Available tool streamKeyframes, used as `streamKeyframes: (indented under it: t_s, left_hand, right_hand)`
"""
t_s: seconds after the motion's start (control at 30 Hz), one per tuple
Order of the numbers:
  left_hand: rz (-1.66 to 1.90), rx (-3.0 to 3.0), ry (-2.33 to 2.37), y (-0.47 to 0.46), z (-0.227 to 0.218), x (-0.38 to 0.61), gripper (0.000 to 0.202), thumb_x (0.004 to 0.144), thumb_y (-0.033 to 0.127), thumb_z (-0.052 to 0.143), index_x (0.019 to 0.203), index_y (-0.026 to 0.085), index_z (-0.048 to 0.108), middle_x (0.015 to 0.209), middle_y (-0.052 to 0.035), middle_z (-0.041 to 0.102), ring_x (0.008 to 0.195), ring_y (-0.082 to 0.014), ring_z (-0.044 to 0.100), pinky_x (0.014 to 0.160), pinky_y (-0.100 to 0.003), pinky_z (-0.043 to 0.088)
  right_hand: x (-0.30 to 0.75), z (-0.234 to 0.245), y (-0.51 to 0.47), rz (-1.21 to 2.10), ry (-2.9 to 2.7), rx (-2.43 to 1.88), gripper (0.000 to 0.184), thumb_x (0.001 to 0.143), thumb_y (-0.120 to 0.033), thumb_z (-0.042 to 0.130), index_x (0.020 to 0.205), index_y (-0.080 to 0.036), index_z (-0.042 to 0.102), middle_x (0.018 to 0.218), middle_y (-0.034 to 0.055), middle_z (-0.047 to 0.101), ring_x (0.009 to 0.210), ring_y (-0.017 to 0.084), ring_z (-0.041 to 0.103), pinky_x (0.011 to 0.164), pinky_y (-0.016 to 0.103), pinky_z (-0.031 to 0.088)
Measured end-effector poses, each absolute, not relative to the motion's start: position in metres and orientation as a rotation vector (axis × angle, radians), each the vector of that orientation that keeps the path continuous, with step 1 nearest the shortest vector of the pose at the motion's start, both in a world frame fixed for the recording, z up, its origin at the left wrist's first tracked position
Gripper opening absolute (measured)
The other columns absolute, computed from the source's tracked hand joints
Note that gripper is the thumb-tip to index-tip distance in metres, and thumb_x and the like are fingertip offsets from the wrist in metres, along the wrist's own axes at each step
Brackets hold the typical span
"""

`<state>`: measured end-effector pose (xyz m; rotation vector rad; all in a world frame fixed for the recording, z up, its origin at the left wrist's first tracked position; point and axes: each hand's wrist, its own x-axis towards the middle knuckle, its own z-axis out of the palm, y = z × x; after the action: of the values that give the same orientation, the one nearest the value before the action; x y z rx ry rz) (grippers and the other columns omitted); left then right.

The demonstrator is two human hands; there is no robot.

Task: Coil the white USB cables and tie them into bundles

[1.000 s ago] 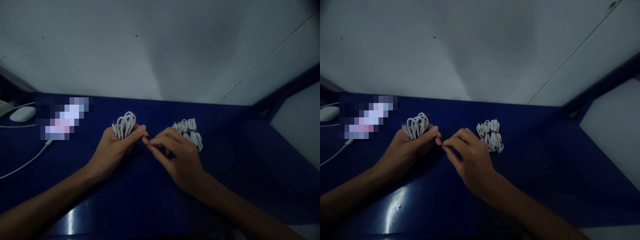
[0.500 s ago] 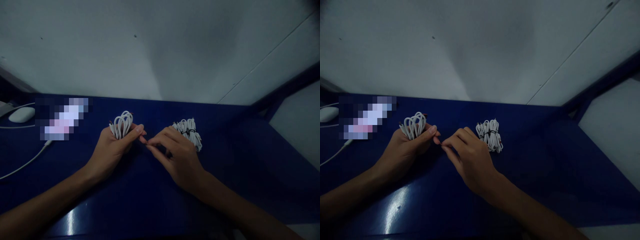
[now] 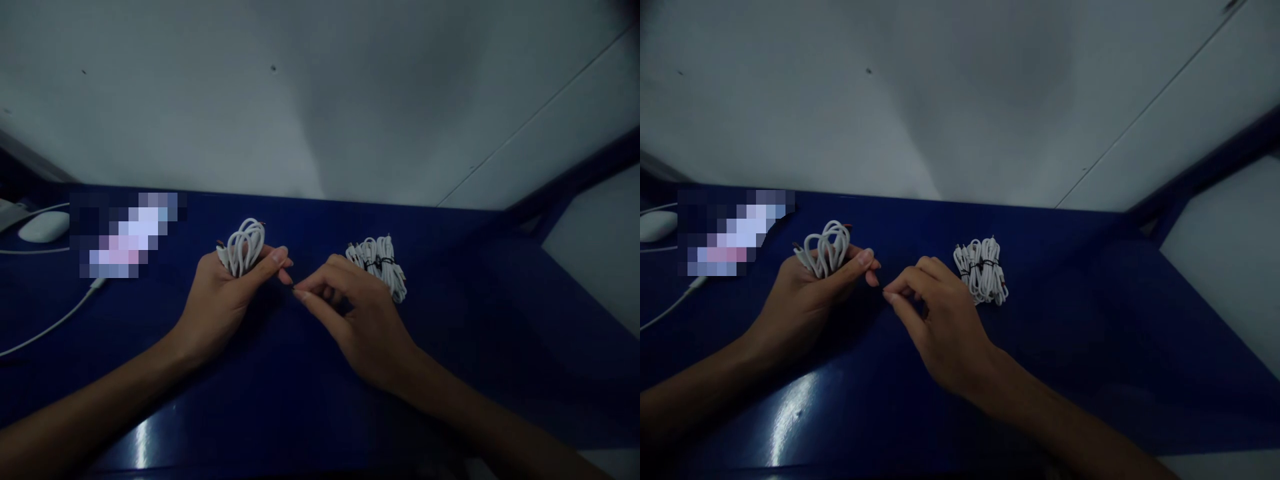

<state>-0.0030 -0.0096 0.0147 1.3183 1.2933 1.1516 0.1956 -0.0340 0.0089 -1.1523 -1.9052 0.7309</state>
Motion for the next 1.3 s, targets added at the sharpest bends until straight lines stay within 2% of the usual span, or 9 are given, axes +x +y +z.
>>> streamKeyframes:
  t_s: [0.17,0.27,0.37,0.47,0.53,0.7,0.93,1.13,1.3]
  left_hand:
    - [1.122,1.278,1.297,-0.01,0.01,-0.003,0.034,0.091,0.049,0.087,0.073,0.022,0.079,0.064,0.0008,0.058,0.056,-0.0119,0.039,0.052,-0.028,0.029]
    - [1.071,1.236,1.267,-0.01,0.009,-0.003,0.035,0.09,0.048,0.088,0.072,0.021,0.077,0.067,0.0003,0.061,0.055,-0.0112,0.037,0.05,-0.028,0.027]
    - [0.974,1.253,1.215,-0.011,0.01,-0.004,0.036,0.092,0.046,0.086,0.068,0.021,0.075,0.059,0.0025,0.051,0.053,-0.0107,0.033,0.049,-0.027,0.025]
    - [0.929,1.325,1.192,-0.011,0.012,-0.006,0.037,0.095,0.045,0.083,0.067,0.022,0.076,0.056,0.0035,0.045,0.052,-0.0109,0.032,0.049,-0.028,0.025]
    - [0.942,1.372,1.204,-0.011,0.013,-0.006,0.038,0.095,0.046,0.082,0.067,0.022,0.077,0.058,0.0023,0.049,0.054,-0.0115,0.037,0.051,-0.028,0.028]
    - [0.979,1.436,1.253,-0.011,0.017,-0.005,0.033,0.094,0.042,0.084,0.068,0.021,0.08,0.071,-0.0006,0.062,0.069,-0.0134,0.053,0.061,-0.026,0.038]
    - [0.914,1.329,1.313,-0.011,0.016,-0.006,0.045,0.083,0.043,0.092,0.062,0.018,0.06,0.062,0.0046,0.038,0.058,-0.0109,0.031,0.05,-0.026,0.022]
    - [0.93,1.466,1.283,-0.009,0.012,-0.008,0.028,0.089,0.045,0.087,0.079,0.02,0.082,0.072,-0.0003,0.061,0.067,-0.0145,0.05,0.059,-0.027,0.038]
    - [0.955,1.493,1.311,-0.011,0.01,-0.008,0.027,0.089,0.045,0.088,0.082,0.019,0.082,0.072,-0.0002,0.066,0.065,-0.0137,0.051,0.058,-0.026,0.038]
  right_hand:
    - [0.201,0.007,-0.029,0.597,-1.994,-1.092,0.012,0.101,-0.009,0.076,0.098,-0.021,0.076,0.088,-0.0015,0.069,0.08,0.014,0.065,0.072,0.031,0.054]
    - [0.204,0.009,-0.026,0.464,-1.921,-1.102,0.01,0.101,-0.011,0.076,0.107,-0.019,0.076,0.093,0.0011,0.071,0.082,0.015,0.067,0.068,0.03,0.055]
    - [0.205,0.009,-0.023,0.328,-1.907,-1.078,0.023,0.102,-0.011,0.075,0.123,-0.019,0.076,0.106,0.0058,0.072,0.085,0.016,0.069,0.065,0.03,0.057]
    - [0.205,0.006,-0.023,0.207,-1.972,-1.034,0.014,0.105,-0.013,0.072,0.114,-0.022,0.078,0.11,0.0074,0.073,0.089,0.018,0.07,0.069,0.032,0.059]
    - [0.205,0.003,-0.023,0.164,-1.999,-1.014,0.012,0.106,-0.013,0.07,0.106,-0.022,0.078,0.105,0.0069,0.073,0.089,0.018,0.071,0.071,0.033,0.06]
    - [0.207,0.001,-0.022,0.138,-2.025,-0.993,0.009,0.106,-0.015,0.071,0.109,-0.021,0.077,0.102,0.0062,0.072,0.087,0.018,0.069,0.07,0.033,0.058]
    - [0.207,0.0,-0.019,0.042,-2.05,-0.955,0.008,0.107,-0.016,0.07,0.101,-0.02,0.074,0.095,0.0059,0.072,0.085,0.018,0.065,0.068,0.033,0.056]
    - [0.203,0.002,-0.024,0.113,-1.975,-1.044,0.015,0.102,-0.009,0.073,0.091,-0.02,0.072,0.089,0.0037,0.067,0.079,0.017,0.061,0.063,0.032,0.05]
    - [0.199,0.003,-0.029,0.164,-1.917,-1.104,0.019,0.099,-0.007,0.074,0.085,-0.02,0.07,0.081,0.0005,0.058,0.073,0.016,0.056,0.061,0.031,0.045]
